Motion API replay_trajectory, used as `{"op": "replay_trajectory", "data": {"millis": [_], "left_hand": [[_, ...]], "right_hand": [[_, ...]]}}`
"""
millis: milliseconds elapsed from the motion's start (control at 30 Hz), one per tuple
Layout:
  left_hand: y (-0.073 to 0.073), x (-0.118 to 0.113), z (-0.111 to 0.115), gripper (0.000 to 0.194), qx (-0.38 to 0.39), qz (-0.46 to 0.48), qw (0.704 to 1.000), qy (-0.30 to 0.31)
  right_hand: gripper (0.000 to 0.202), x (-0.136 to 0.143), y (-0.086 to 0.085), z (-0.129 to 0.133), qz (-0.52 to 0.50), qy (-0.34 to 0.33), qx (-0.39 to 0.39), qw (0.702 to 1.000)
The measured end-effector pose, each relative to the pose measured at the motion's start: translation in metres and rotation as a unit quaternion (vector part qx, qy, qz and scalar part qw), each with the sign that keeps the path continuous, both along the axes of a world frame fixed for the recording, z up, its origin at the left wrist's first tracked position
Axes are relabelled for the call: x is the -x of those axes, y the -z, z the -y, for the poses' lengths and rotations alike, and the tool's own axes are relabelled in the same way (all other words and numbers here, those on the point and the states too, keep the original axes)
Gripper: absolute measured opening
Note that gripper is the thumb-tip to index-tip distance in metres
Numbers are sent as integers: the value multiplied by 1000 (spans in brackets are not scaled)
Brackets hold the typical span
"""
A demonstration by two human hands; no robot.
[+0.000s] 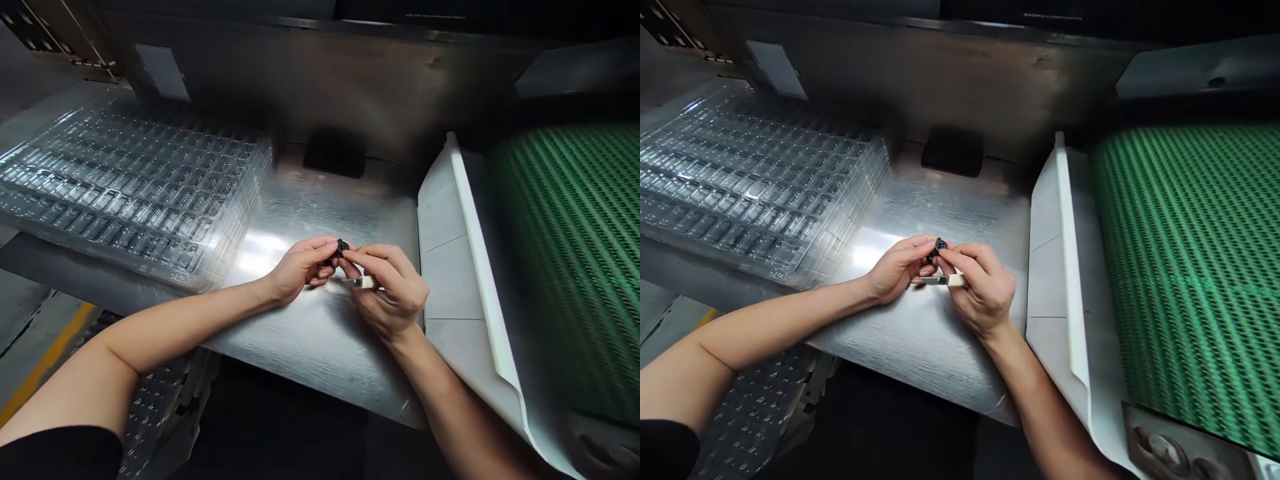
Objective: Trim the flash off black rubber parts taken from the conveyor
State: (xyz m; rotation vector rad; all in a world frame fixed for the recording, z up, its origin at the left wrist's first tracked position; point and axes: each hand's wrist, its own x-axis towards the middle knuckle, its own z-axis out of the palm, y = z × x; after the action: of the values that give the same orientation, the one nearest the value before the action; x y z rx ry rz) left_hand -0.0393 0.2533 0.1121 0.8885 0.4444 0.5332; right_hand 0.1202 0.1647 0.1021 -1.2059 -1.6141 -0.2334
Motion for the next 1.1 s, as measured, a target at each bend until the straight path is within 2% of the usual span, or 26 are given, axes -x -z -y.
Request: {"op": "replay_trajectory", "data": {"millis": [233,533,1100], "left_hand": [[0,1,-2,39,-6,19,1000,10],[-2,3,-5,35,-29,41,998,24],[-1,2,-3,39,-53,16,998,23]], "right_hand": [[12,2,-2,-1,-32,4,12,999],[10,2,-3,-3,-162,15,46,986],[16,3,1,-4,-171,-21,95,980]]}}
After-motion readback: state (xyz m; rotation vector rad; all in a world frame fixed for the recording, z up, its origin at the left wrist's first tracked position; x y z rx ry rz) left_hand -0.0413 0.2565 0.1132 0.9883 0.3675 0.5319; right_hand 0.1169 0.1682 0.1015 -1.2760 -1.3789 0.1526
